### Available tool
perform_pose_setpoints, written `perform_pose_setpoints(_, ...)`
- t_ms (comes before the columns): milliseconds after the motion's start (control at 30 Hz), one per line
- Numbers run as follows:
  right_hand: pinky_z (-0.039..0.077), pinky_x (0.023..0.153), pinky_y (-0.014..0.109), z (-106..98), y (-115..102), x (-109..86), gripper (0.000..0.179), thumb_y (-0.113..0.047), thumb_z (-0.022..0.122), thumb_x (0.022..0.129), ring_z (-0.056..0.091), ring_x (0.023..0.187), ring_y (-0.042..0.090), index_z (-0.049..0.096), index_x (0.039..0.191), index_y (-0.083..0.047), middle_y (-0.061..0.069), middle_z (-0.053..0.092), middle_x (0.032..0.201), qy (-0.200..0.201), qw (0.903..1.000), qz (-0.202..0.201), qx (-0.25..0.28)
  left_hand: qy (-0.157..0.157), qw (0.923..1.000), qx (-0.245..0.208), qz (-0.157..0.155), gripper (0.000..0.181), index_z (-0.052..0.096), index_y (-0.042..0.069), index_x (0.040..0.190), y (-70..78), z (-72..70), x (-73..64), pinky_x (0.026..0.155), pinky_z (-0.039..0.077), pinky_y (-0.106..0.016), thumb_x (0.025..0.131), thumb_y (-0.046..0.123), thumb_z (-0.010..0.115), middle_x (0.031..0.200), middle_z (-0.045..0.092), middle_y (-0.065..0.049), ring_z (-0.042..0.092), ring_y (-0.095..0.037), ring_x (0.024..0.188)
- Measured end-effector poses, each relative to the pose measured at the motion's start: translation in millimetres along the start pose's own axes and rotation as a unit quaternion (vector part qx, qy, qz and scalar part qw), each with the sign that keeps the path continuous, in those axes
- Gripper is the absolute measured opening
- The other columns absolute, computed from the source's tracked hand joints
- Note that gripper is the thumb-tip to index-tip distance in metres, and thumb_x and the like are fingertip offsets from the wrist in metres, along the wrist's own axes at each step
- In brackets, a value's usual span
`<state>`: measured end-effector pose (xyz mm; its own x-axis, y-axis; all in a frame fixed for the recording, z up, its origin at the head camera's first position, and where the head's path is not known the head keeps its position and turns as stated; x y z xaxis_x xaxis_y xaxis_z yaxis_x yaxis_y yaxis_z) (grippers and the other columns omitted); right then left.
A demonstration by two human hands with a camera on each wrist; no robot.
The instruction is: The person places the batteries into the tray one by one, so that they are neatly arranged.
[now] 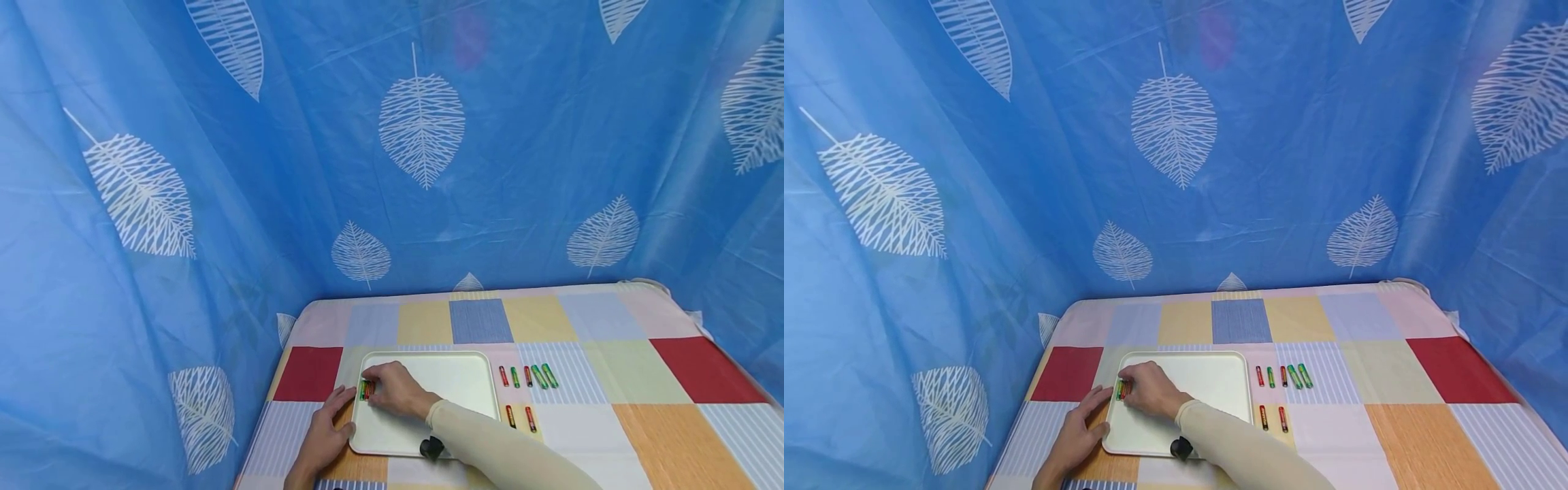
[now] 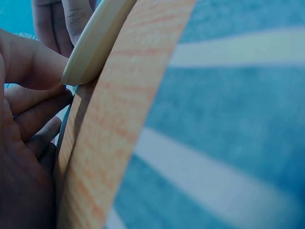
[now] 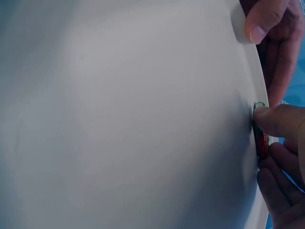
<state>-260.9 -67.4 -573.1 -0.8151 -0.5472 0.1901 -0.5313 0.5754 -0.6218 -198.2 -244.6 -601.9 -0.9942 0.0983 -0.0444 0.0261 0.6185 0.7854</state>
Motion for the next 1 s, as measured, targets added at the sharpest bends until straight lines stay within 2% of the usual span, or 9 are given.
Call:
perform_pose_setpoints(267, 0.062, 0.098, 0.027, -0.4, -2.5, 1.6, 0.043, -0.01, 0.091, 0.086, 0.072, 0.102, 0.006, 0.08, 0.127, -0.005, 0.004, 0.083, 0.118, 0.007, 0.9999, -0.01, -0.008, 0.003, 1.0, 0.0, 0.007, 0.069, 0.065, 0.011, 0.152, 0.2, 0.5, 0.5, 0.126, 0.029, -0.076, 0.086, 0.0, 0.079, 0.164, 0.054, -0.022, 0.038, -0.05, 0.16)
perform_pose_setpoints(567, 0.062, 0.097, 0.026, 1.1, -3.1, 0.8, 0.044, -0.012, 0.091, 0.086, 0.074, 0.105, 0.008, 0.079, 0.128, -0.004, 0.005, 0.083, 0.119, 0.015, 0.9995, -0.023, -0.018, 0.007, 0.9996, 0.004, 0.027, 0.066, 0.067, 0.009, 0.15, 0.6, 0.9, -0.1, 0.127, 0.029, -0.074, 0.085, -0.004, 0.075, 0.161, 0.058, -0.02, 0.04, -0.049, 0.159)
perform_pose_setpoints(767, 0.062, 0.097, 0.026, -2.9, -4.0, -1.9, 0.046, -0.017, 0.091, 0.086, 0.074, 0.106, 0.007, 0.079, 0.129, -0.005, 0.004, 0.083, 0.12, 0.015, 0.9994, -0.024, -0.022, 0.006, 0.9996, 0.002, 0.028, 0.066, 0.066, 0.008, 0.15, -0.4, 1.5, -0.2, 0.128, 0.03, -0.073, 0.085, -0.004, 0.075, 0.16, 0.059, -0.02, 0.04, -0.049, 0.159)
perform_pose_setpoints(1000, 0.062, 0.103, 0.032, -12.4, -2.6, -5.0, 0.047, -0.02, 0.09, 0.089, 0.076, 0.115, 0.015, 0.078, 0.133, -0.005, 0.007, 0.082, 0.127, 0.006, 0.9997, -0.016, 0.015, 0.004, 0.9997, 0.002, 0.024, 0.066, 0.066, 0.008, 0.15, 0.3, 0.3, 0.1, 0.127, 0.03, -0.075, 0.086, -0.004, 0.075, 0.163, 0.055, -0.023, 0.039, -0.05, 0.159)
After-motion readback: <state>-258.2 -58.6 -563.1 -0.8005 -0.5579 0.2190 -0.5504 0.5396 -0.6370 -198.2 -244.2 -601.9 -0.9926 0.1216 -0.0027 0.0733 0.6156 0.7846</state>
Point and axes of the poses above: each hand's wrist, its own x-axis towards the middle knuckle, its own z-axis out of the palm, y = z × x, the point moved 5 cm from there along x, towards the middle knuckle
